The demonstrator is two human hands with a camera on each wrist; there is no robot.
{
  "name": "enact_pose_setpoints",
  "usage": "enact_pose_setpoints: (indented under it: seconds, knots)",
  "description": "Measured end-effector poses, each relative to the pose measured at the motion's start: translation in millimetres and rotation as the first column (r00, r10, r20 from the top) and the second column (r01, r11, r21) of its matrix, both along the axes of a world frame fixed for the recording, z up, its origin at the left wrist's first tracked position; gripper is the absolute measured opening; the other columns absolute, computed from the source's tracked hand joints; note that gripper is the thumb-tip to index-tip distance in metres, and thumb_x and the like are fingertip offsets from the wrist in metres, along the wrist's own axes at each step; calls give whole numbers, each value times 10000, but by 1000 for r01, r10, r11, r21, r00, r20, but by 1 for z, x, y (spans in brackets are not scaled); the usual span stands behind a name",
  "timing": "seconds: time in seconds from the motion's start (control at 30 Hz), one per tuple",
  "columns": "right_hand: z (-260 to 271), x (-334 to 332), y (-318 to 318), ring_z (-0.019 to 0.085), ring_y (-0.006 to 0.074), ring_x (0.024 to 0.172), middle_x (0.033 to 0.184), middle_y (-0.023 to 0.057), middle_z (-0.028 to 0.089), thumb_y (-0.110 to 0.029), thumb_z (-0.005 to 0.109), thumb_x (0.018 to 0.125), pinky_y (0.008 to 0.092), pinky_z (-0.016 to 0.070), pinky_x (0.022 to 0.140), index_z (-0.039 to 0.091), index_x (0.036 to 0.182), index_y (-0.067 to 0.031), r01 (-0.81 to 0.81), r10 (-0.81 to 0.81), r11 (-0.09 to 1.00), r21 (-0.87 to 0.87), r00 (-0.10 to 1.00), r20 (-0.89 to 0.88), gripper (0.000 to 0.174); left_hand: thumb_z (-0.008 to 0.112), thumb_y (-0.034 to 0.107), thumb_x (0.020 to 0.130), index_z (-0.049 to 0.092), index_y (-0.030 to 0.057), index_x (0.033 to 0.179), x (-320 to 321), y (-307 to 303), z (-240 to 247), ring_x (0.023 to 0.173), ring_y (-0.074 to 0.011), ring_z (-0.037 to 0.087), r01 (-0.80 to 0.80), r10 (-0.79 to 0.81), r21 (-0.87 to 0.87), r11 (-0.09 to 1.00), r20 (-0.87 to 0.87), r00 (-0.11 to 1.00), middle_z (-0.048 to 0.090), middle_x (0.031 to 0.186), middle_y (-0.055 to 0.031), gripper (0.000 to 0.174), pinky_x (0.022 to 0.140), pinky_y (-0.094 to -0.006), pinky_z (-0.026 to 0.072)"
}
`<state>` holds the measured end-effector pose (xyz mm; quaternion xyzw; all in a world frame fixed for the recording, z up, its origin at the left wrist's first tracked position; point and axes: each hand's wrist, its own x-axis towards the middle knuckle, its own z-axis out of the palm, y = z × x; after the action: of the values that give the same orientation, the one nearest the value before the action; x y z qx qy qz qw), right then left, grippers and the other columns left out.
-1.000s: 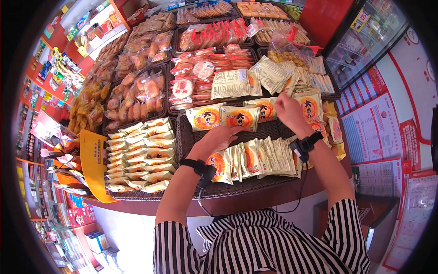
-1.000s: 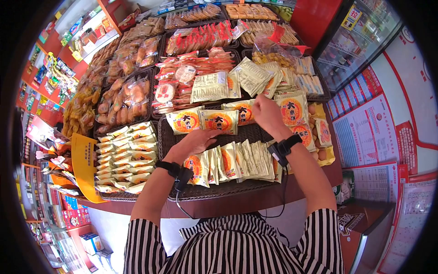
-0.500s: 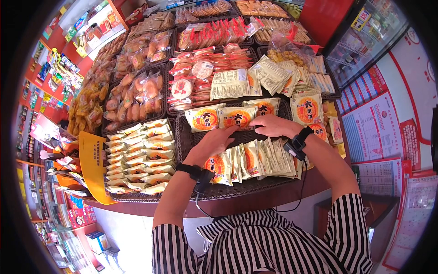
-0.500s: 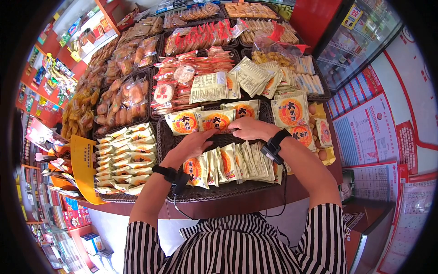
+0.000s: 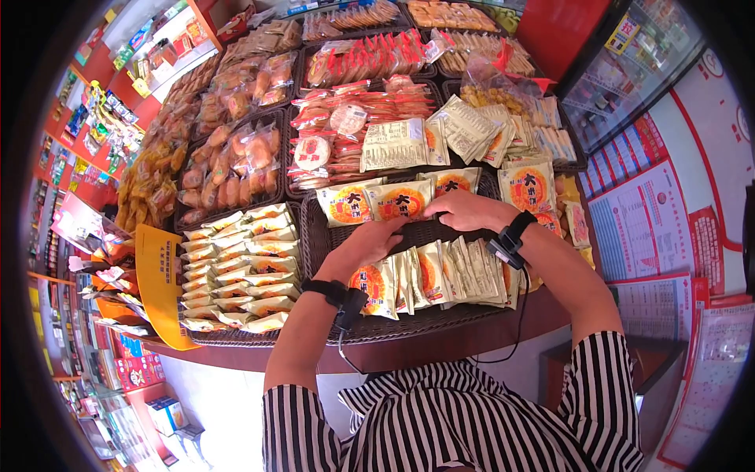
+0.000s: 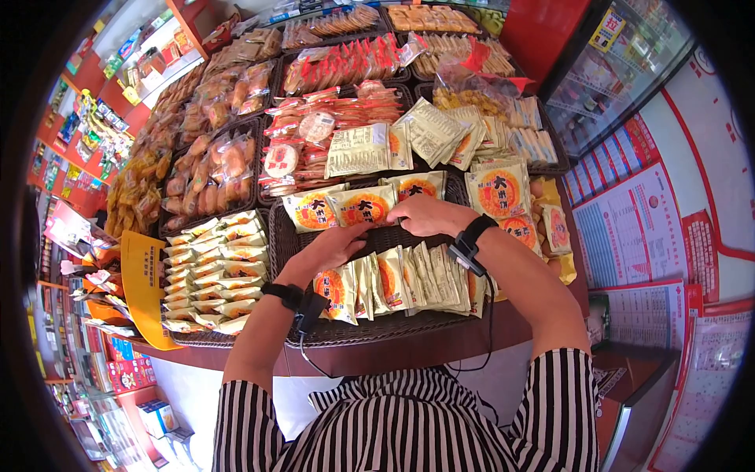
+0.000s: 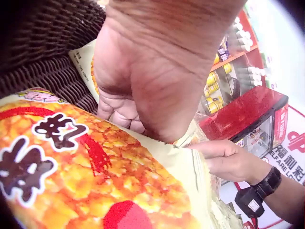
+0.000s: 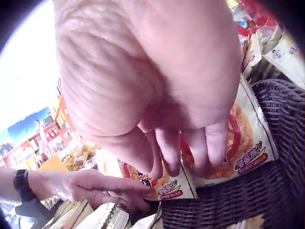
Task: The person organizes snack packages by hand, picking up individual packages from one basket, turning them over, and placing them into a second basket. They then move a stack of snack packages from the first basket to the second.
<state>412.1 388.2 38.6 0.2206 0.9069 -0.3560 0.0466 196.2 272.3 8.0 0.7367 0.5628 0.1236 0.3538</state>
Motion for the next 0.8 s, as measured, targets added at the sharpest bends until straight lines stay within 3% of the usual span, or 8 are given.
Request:
enact_pose_setpoints:
  seconds: [0.27, 0.37, 0.43, 0.5, 0.53, 0.6, 0.73, 0.8]
  knots:
    - [46, -5, 4, 591, 114, 733, 787, 63, 619, -73, 562, 826, 242, 469, 660, 606, 942, 11, 277, -289, 951, -135, 954, -81, 150, 516, 134, 885, 466, 79, 1269, 0, -3, -2, 850, -339, 620, 20, -21, 46, 999, 30, 999, 638, 941, -187, 391, 742, -397, 471]
    - [39, -13, 15, 601, 260, 677, 734, 130, 617, -67, 551, 785, 339, 465, 634, 608, 903, -15, 367, -323, 929, 39, 860, -394, 142, 510, 133, 891, 477, 75, 1263, 0, -3, 2, 825, -333, 617, 14, -16, 31, 999, 57, 998, 635, 926, -187, 378, 738, -388, 463]
    - [41, -18, 19, 591, 283, 729, 839, 141, 601, -58, 569, 774, 353, 467, 646, 581, 945, -28, 412, -343, 906, 98, 850, -401, 175, 505, 134, 896, 486, 72, 1256, 0, -3, 6, 823, -329, 614, 9, -9, -6, 1000, 38, 999, 634, 925, -186, 366, 743, -383, 459]
    - [45, -25, 20, 568, 296, 897, 1090, 149, 546, -61, 604, 759, 388, 459, 734, 551, 1075, -70, 426, -307, 774, 468, 899, -311, 321, 503, 141, 902, 510, 66, 1234, -2, -4, 5, 840, -322, 609, 12, -14, 23, 1000, 74, 997, 639, 941, -177, 340, 759, -374, 455]
    - [46, -28, 21, 568, 296, 897, 1090, 149, 546, -61, 604, 759, 388, 459, 734, 551, 1075, -70, 425, -305, 775, 468, 900, -312, 321, 503, 141, 902, 510, 66, 1234, -3, -5, 4, 840, -322, 609, 10, -12, 24, 1000, 73, 997, 639, 941, -177, 340, 759, -374, 455]
    - [46, -32, 22, 512, 301, 1026, 1203, 133, 460, -73, 637, 740, 437, 426, 803, 495, 1179, -105, 291, -90, 619, 729, 949, -303, 462, 502, 149, 907, 527, 59, 1215, -5, -7, 4, 871, -322, 610, -25, 23, 24, 999, 98, 995, 641, 958, -174, 321, 777, -369, 455]
    - [39, -43, 27, 431, 290, 1171, 1287, 119, 404, -106, 702, 713, 453, 377, 918, 442, 1261, -114, 201, -97, 596, 777, 979, -179, 607, 504, 159, 909, 536, 51, 1204, -9, -15, 11, 883, -316, 614, -78, 78, -6, 997, 72, 994, 640, 968, -177, 316, 784, -360, 459]
    - [34, -46, 30, 514, 302, 1025, 1087, 113, 486, -58, 631, 720, 475, 403, 826, 480, 1206, -112, 182, -119, 674, 716, 983, -138, 512, 515, 155, 907, 544, 32, 1189, -13, -22, 17, 907, -281, 626, -111, 110, -1, 994, 136, 985, 643, 994, -172, 309, 795, -344, 467]
